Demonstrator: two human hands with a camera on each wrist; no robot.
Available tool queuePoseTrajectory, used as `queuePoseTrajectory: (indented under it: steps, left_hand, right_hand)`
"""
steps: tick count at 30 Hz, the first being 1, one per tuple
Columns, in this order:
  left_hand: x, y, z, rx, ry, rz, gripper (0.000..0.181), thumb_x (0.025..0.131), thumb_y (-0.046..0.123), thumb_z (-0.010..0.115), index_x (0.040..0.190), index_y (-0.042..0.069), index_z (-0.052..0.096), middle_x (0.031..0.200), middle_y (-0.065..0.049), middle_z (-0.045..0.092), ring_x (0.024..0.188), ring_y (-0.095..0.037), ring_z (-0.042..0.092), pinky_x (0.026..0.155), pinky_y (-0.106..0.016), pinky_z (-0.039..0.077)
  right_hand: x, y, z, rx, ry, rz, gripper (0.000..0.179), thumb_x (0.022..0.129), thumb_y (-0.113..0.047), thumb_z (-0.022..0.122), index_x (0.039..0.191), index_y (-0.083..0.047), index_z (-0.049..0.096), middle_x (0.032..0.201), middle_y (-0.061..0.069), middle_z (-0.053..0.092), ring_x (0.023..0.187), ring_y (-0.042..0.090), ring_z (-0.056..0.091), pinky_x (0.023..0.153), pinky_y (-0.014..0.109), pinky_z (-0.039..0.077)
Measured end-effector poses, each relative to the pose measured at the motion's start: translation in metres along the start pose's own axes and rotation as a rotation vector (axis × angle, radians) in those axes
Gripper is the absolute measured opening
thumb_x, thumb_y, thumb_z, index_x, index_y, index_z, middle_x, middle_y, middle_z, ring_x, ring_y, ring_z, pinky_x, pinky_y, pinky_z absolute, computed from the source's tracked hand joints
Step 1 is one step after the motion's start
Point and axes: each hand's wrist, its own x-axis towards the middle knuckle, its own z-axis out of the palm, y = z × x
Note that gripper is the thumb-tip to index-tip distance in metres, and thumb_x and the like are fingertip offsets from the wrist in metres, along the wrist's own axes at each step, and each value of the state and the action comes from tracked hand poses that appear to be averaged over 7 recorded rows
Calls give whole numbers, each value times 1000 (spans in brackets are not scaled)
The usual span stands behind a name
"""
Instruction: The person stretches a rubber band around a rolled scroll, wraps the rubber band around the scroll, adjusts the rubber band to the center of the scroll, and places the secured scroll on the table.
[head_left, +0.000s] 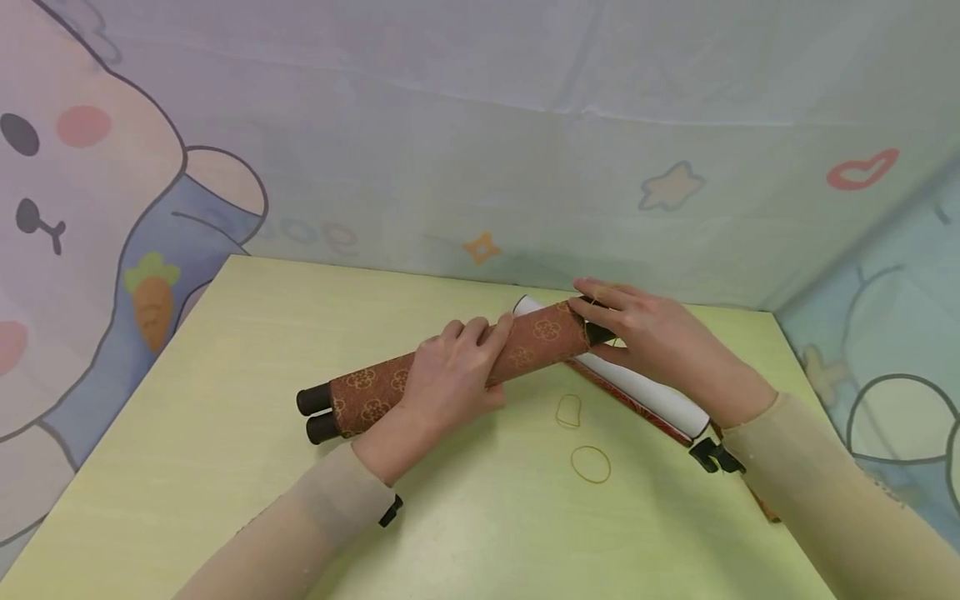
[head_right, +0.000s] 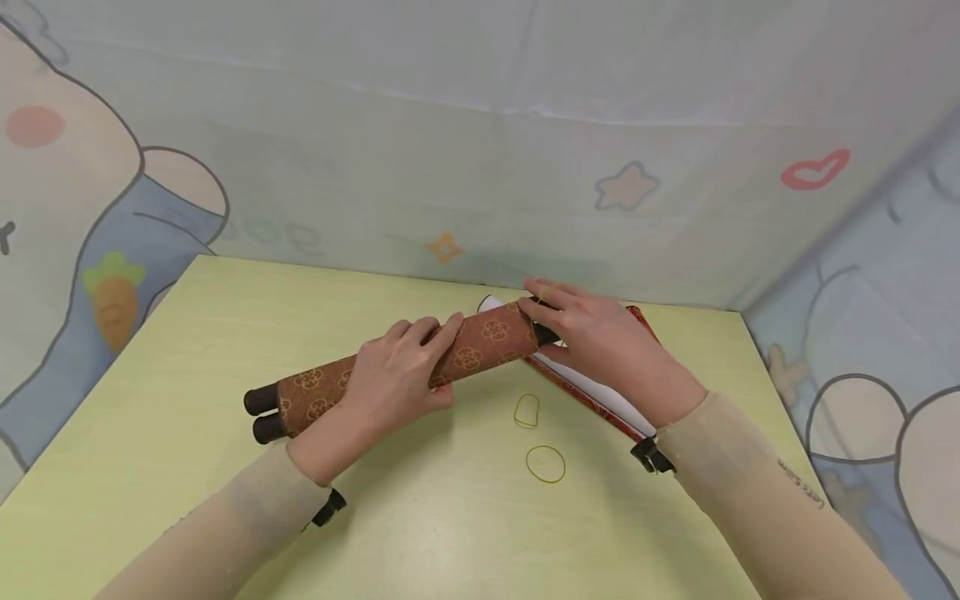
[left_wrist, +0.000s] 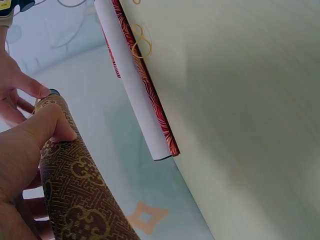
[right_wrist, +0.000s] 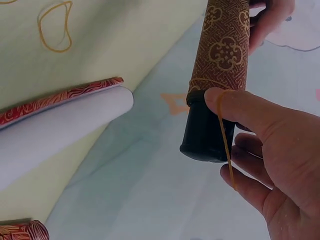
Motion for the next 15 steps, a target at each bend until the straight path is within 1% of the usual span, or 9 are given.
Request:
queuePoseTrajectory:
  steps: [3,6,11,15]
  left_hand:
    - [0,0,0,8,13,3,77,74,33,89,144,11,66,110,-10,74,79,-27,68,48,-34,56]
    - [0,0,1,18,24,0,77,74,33,88,144,11,66,110,-10,74,78,-27,68,47,-33,54]
    - [-1,1,4,34,33,-4,77,74,33,88,145,11,67,109,-9,74,77,-26,67,46,-31,52]
    - [-1,2,6,36,51,2,77,73,33,88,144,11,67,107,-9,74,75,-26,66,45,-31,52]
  right_hand:
    - [-1,1,4,21,30,15,64,80,-9,95,139,-3,71,147,18,64,125,38,68,89,50,63]
    - [-1,1,8,48,47,40,62,80,-6,94,138,-2,71,146,18,65,125,38,68,90,50,63]
    - [0,1,8,68,23,85,59,82,-7,92,137,-1,72,147,18,65,128,38,67,95,50,61]
    - [-1,0,7,58,10,103,59,82,-10,93,136,-1,72,146,18,65,127,38,67,96,51,61]
